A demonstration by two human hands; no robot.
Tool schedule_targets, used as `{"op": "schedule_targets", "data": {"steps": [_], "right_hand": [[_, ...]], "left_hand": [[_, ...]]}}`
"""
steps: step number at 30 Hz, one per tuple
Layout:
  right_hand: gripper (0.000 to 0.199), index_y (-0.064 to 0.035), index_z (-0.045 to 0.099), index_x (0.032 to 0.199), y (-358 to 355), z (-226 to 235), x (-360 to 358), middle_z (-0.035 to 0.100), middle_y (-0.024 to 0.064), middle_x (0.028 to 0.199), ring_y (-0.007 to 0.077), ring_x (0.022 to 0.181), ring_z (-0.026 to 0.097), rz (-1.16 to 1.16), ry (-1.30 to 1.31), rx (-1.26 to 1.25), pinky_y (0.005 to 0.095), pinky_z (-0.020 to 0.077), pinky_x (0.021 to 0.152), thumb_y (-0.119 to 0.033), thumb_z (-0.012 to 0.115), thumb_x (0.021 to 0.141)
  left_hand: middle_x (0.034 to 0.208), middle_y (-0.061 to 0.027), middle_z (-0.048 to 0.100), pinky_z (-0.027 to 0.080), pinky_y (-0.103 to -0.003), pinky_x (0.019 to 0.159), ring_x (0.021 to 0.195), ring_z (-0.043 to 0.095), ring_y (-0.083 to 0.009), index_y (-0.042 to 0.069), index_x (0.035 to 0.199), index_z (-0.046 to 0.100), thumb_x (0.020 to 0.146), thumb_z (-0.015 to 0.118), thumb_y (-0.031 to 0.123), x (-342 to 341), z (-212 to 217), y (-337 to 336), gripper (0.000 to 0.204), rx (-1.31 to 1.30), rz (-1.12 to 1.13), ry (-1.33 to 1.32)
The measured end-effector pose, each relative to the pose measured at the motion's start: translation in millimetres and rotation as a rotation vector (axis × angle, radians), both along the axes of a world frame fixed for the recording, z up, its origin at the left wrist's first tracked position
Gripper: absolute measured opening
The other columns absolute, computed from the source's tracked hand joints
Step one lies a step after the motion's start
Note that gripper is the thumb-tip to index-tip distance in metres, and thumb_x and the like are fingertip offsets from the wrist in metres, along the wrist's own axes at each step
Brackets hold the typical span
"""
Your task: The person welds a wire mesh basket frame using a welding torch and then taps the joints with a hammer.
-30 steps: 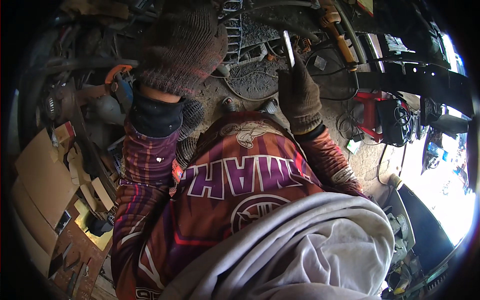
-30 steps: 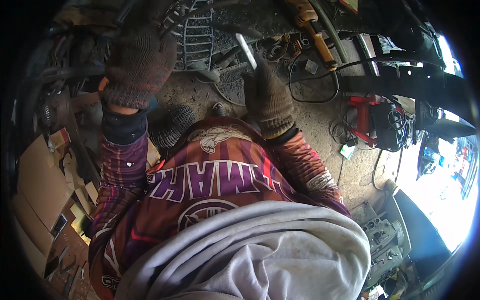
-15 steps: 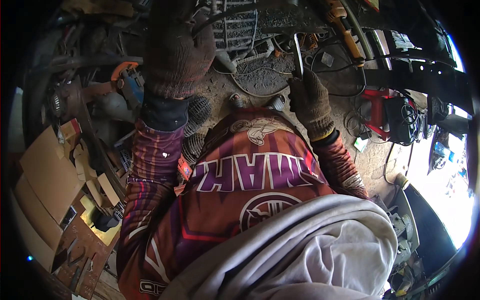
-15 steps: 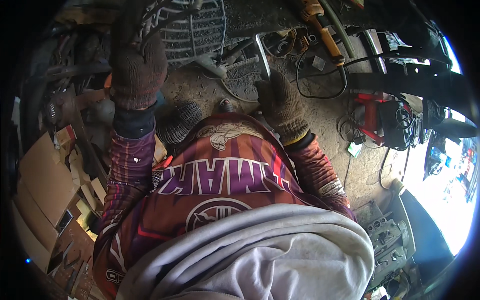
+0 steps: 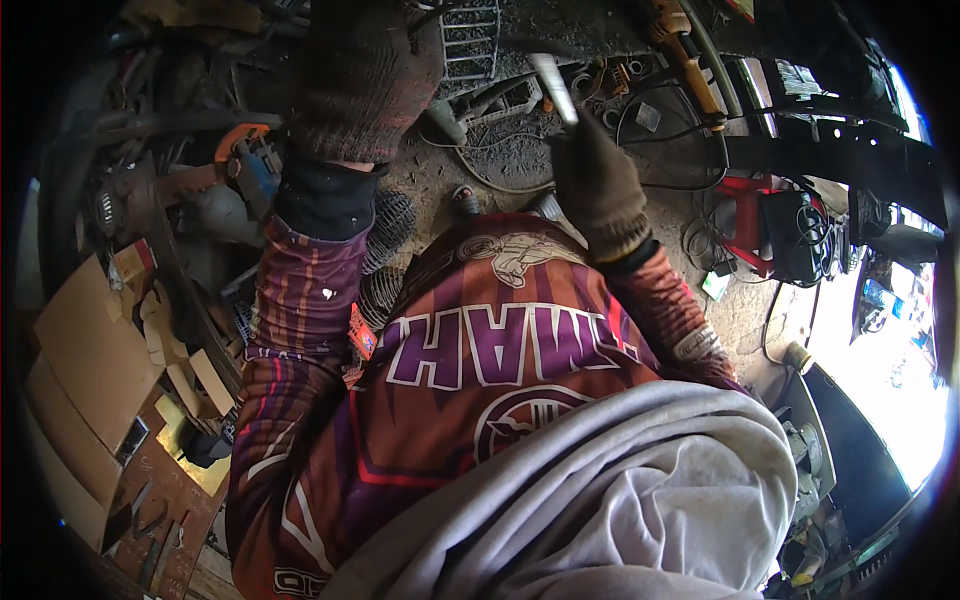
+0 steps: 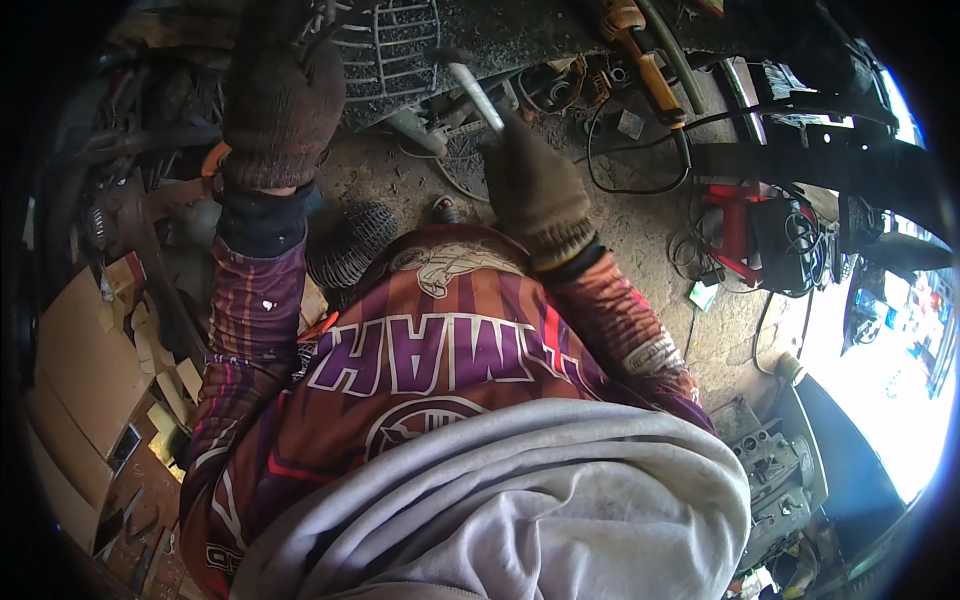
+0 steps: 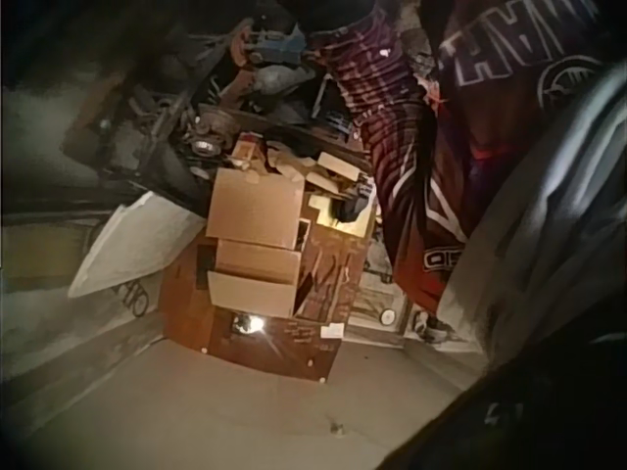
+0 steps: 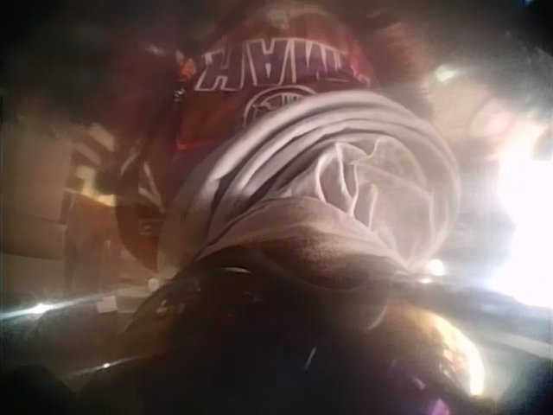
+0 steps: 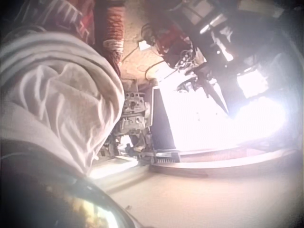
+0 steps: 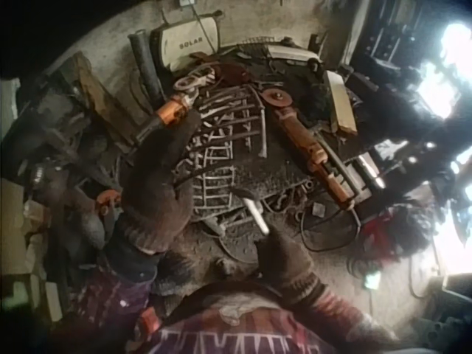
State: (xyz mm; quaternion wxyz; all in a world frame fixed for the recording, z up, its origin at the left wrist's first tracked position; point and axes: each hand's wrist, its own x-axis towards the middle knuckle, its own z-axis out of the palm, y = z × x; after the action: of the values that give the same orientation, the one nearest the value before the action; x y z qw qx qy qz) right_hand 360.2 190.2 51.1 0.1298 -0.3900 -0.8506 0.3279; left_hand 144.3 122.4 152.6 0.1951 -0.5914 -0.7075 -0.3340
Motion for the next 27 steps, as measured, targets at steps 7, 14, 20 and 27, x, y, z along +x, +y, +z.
{"op": "schedule_targets", "data": {"steps": [7, 14, 20, 27], "right_hand": [[0.043, -0.0027, 0.050, 0.130, 3.3, 13.5, 2.9, 0.067, 0.0162, 0.087, 0.0280, 0.080, 0.069, 0.042, 0.399, 0.095, 0.0334, 0.0526, 0.068, -0.012, 0.064, 0.090], [0.037, -0.0029, 0.051, 0.127, 11.1, -14.5, 0.1, 0.064, 0.0196, 0.088, 0.0329, 0.077, 0.067, -0.022, 0.191, -0.078, 0.0370, 0.0518, 0.064, -0.014, 0.059, 0.092], [0.039, -0.0025, 0.052, 0.128, 1.2, -10.3, 7.8, 0.065, 0.0201, 0.092, 0.0346, 0.080, 0.068, -0.026, 0.250, 0.071, 0.0377, 0.0526, 0.065, -0.014, 0.061, 0.091], [0.043, -0.0093, 0.051, 0.131, 1.3, 8.0, 15.5, 0.067, 0.0219, 0.093, 0.0401, 0.085, 0.066, -0.033, 0.236, 0.063, 0.0441, 0.0533, 0.067, -0.024, 0.060, 0.092]], "left_hand": [[0.130, -0.0182, 0.054, 0.046, -0.043, 0.099, 0.118, 0.053, -0.0373, 0.020, 0.144, 0.042, 0.073, 0.054, -0.008, 5.5, 6.1, 9.3, 0.078, -0.063, 0.029, 0.010], [0.130, -0.0181, 0.054, 0.045, -0.043, 0.100, 0.117, 0.054, -0.0370, 0.018, 0.145, 0.040, 0.074, 0.056, -0.007, 7.1, 8.9, 18.0, 0.077, -0.073, -0.048, -0.005], [0.132, -0.0183, 0.053, 0.044, -0.042, 0.102, 0.117, 0.054, -0.0364, 0.016, 0.146, 0.039, 0.076, 0.056, -0.007, 0.0, 6.3, 24.6, 0.075, -0.064, -0.106, -0.007], [0.131, -0.0186, 0.054, 0.043, -0.042, 0.102, 0.118, 0.053, -0.0364, 0.015, 0.145, 0.039, 0.077, 0.057, -0.006, -5.4, -4.5, 25.9, 0.074, -0.160, -0.010, -0.083]]}}
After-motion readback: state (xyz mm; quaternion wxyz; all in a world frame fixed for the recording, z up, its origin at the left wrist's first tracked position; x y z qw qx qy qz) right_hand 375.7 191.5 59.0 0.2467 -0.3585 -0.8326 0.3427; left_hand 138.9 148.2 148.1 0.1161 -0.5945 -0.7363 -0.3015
